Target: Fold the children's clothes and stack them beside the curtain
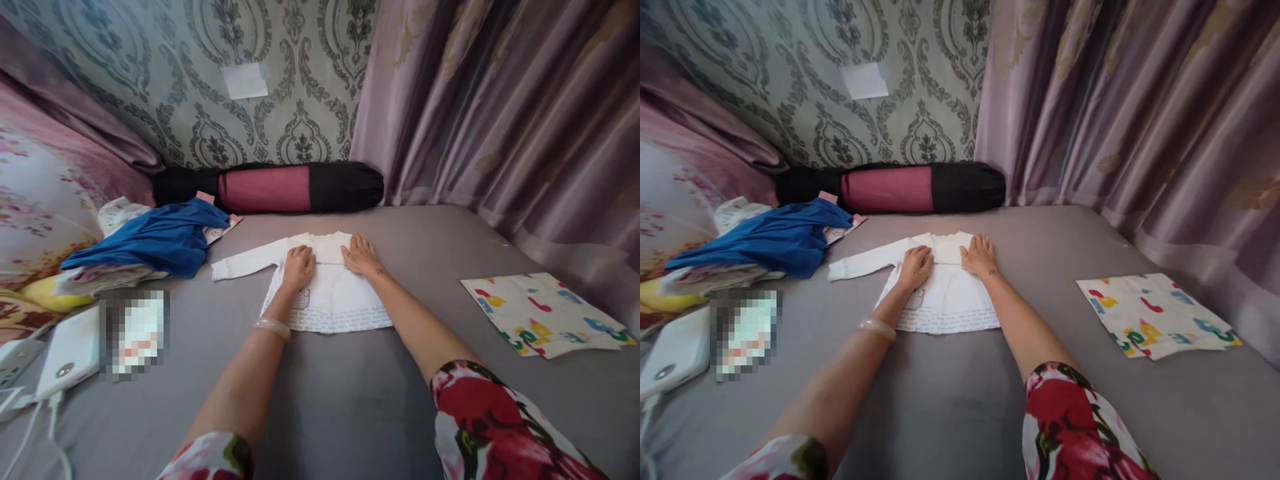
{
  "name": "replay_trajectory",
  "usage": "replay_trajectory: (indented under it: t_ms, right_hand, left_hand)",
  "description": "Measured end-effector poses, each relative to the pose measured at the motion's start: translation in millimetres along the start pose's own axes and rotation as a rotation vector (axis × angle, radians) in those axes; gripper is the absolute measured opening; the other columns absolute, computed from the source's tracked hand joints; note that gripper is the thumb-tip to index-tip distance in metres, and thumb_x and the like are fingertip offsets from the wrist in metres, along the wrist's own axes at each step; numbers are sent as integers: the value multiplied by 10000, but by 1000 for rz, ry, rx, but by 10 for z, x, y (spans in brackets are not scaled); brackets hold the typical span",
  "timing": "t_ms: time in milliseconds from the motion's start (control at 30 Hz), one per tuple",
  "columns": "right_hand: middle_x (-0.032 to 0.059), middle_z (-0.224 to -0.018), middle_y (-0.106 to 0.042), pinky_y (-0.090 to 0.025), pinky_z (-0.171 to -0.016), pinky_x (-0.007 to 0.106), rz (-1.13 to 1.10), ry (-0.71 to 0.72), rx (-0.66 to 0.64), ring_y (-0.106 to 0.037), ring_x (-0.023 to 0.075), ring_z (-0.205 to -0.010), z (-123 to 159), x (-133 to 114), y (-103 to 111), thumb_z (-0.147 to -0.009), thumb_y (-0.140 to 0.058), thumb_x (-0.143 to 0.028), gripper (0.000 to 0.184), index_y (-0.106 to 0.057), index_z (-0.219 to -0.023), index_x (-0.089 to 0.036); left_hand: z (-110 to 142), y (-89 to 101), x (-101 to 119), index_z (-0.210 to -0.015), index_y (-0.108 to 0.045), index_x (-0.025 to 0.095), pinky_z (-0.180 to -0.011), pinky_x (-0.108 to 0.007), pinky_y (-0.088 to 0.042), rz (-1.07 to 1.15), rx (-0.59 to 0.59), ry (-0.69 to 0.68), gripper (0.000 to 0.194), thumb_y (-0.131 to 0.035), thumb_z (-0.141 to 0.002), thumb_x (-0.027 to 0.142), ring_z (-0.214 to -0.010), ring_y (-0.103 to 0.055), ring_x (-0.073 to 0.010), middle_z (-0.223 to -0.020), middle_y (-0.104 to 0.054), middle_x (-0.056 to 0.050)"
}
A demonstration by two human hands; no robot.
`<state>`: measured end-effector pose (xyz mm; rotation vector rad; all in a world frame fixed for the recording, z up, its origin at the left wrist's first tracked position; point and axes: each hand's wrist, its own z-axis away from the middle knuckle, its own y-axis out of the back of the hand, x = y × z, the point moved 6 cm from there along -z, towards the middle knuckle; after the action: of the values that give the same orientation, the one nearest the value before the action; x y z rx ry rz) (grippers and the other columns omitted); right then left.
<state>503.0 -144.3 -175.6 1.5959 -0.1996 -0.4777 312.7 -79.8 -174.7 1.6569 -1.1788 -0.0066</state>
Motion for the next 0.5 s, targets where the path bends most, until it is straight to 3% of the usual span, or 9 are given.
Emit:
replay_trajectory:
  t_ms: [167,300,500]
  right_hand:
    - [203,-1542,-279,-108,-1147,524,18,-28,-64,-200,315,-1430,-37,-52,76,-981,-180,-467,670,-332,-1460,-23]
    - [172,-1570,-227,-47,-1158,522,18,42,-25,-140,286,-1455,-81,-219,131,-991,-157,-467,656,-281,-1498,-70]
    - [95,-1591,-203,-58,-1143,573,15,97,-47,-147,280,-1452,-123,-294,3,-992,-148,-489,620,-259,-1520,-184]
  left_hand:
    - [-6,10,21,-1099,-639,195,-1072,-446,-366,-8,20,-4,288,-444,-924,312,-1164,-501,-263,-1193,-617,-108]
    - [-1,13,45,-1103,-638,191,-1066,-444,-376,-28,30,-13,295,-439,-930,323,-1162,-504,-266,-1191,-623,-110]
    - [-1,3,64,-1142,-628,185,-1070,-450,-378,-39,-5,-17,303,-463,-921,310,-1189,-499,-275,-1231,-612,-119]
